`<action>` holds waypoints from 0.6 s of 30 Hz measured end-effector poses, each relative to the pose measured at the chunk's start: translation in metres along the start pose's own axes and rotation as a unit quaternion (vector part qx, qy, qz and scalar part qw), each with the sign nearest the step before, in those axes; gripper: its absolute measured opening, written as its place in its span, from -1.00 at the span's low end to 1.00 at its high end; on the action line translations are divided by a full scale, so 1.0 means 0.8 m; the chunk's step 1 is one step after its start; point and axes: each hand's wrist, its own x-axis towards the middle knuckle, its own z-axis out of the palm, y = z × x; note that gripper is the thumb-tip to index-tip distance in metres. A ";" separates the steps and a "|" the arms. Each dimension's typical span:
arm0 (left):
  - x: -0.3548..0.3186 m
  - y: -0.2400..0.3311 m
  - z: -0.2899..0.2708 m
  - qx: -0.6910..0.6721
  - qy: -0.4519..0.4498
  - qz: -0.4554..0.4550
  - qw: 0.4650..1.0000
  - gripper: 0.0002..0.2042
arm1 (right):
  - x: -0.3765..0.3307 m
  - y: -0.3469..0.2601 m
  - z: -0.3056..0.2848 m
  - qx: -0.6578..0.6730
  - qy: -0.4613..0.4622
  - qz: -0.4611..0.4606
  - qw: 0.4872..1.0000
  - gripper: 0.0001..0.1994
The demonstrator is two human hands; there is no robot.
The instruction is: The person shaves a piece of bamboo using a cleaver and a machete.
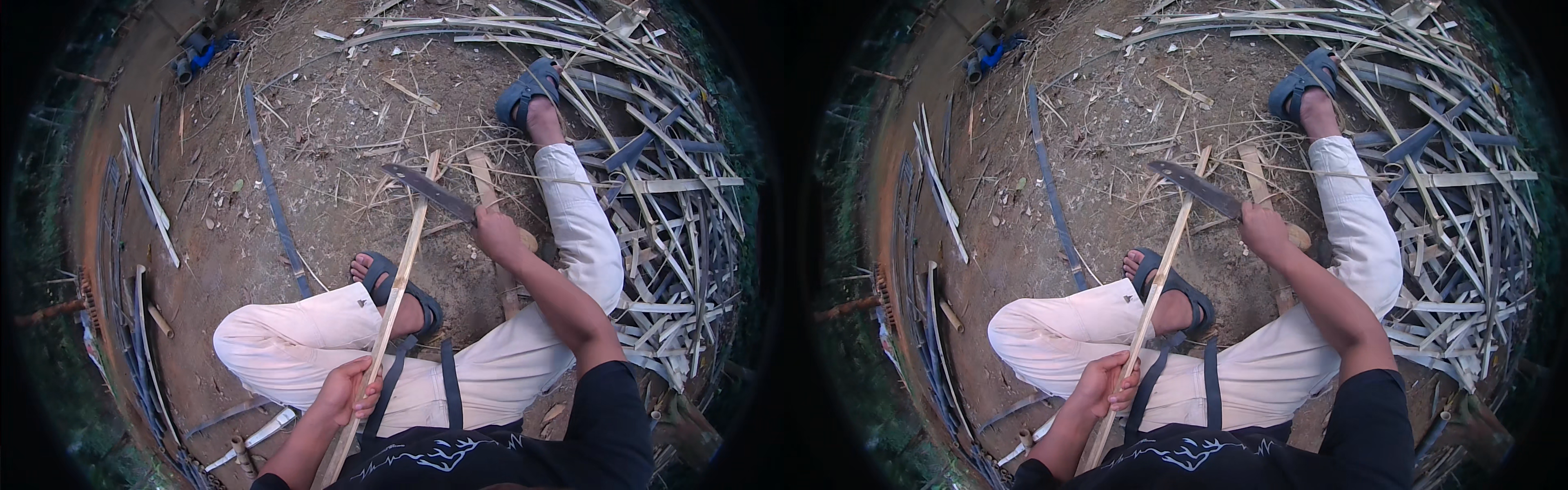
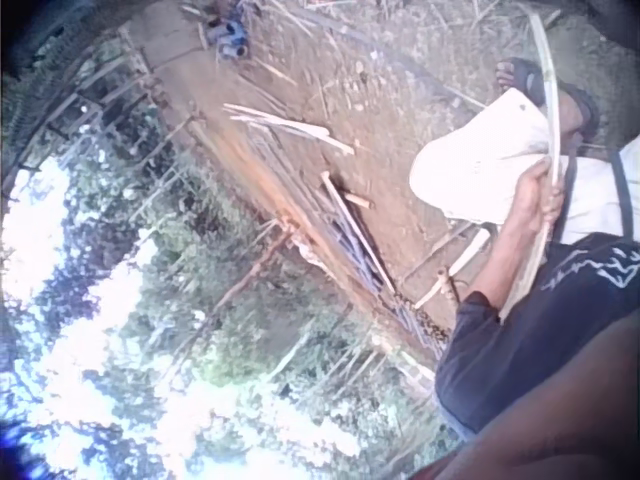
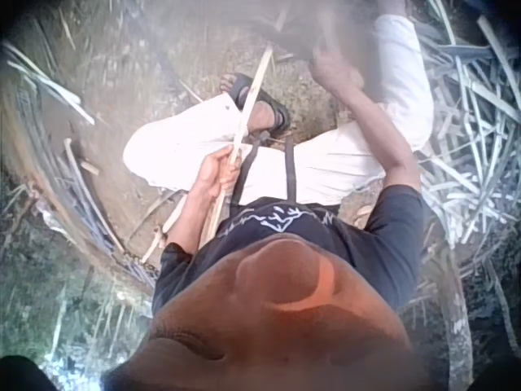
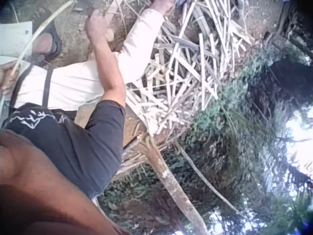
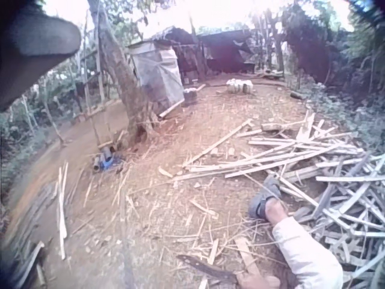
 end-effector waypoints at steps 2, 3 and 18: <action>0.006 -0.001 -0.007 -0.036 -0.025 -0.012 0.999 -0.68 | -0.045 -0.048 -0.036 0.051 -0.011 -0.080 0.995 -0.85; 0.009 -0.001 -0.011 -0.056 -0.041 -0.018 0.997 -0.68 | -0.069 -0.064 -0.045 0.073 -0.016 -0.131 0.989 -0.83; 0.016 -0.016 -0.009 -0.128 -0.102 -0.016 0.986 -0.73 | -0.104 -0.072 -0.076 0.044 -0.022 -0.170 0.984 -0.81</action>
